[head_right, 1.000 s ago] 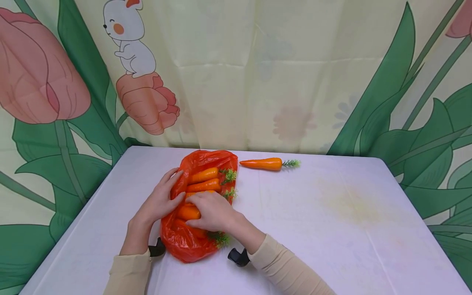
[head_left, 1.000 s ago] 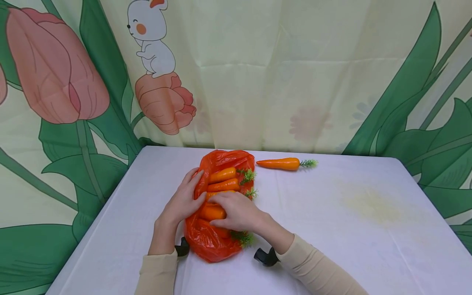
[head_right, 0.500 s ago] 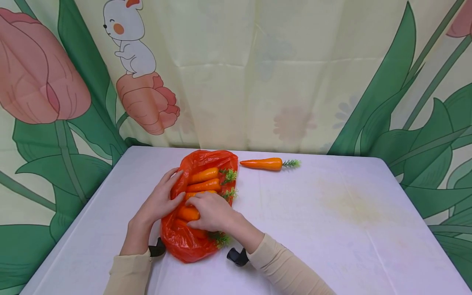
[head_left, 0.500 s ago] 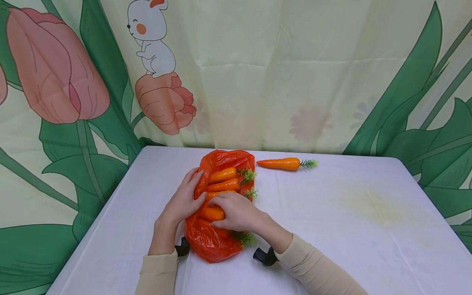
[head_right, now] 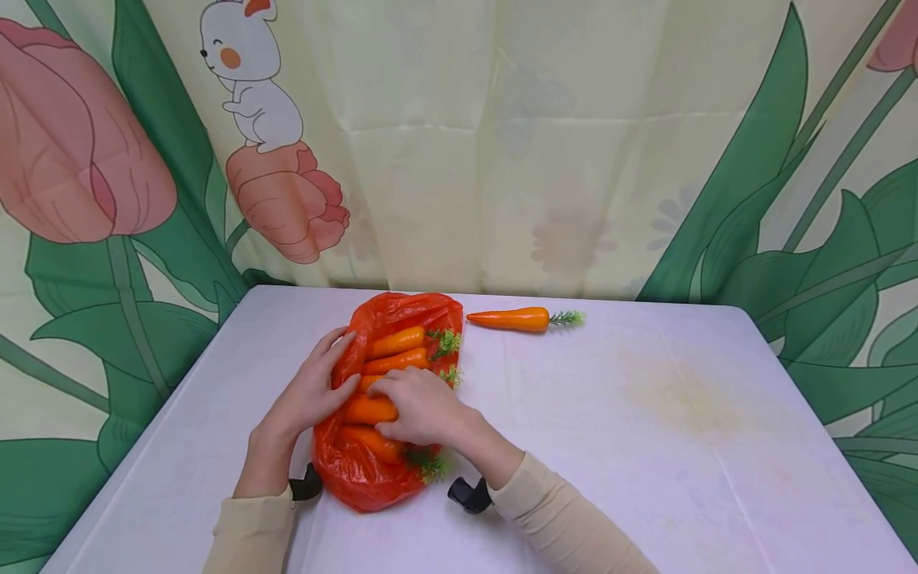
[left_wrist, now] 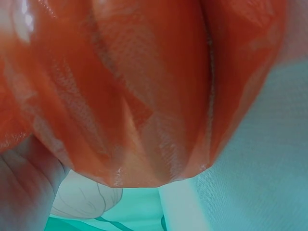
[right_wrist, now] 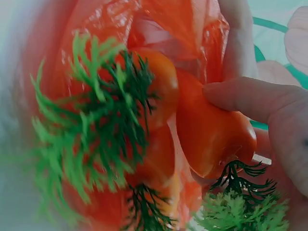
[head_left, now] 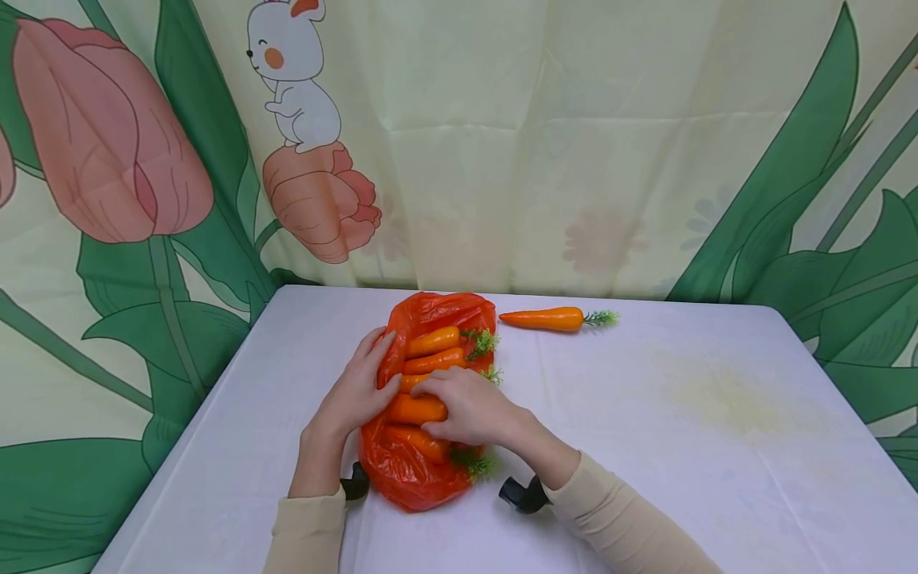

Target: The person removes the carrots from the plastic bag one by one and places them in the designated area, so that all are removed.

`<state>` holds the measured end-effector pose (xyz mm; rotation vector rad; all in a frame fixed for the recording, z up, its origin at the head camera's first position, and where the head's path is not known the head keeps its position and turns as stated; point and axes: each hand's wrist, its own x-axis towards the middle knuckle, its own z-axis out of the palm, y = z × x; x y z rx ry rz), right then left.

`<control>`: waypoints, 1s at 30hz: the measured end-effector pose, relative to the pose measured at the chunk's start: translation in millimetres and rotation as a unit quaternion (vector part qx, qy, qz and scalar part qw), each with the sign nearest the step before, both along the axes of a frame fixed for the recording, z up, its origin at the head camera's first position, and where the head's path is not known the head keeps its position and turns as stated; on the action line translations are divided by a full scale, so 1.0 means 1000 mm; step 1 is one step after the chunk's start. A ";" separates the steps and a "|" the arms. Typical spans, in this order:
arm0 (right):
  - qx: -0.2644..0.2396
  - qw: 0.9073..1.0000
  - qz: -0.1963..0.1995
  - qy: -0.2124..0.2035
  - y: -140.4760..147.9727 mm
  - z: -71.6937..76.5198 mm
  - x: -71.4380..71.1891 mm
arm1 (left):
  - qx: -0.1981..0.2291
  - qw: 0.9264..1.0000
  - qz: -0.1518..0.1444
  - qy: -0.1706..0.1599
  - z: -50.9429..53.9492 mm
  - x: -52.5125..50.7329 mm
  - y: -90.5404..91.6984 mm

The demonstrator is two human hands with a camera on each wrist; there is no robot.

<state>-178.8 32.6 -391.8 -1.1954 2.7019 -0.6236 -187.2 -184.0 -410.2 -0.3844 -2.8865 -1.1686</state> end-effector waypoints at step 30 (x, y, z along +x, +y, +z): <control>-0.100 0.995 -0.010 -0.029 0.091 0.016 -0.029 | 0.001 1.000 0.003 0.004 0.000 0.000 0.000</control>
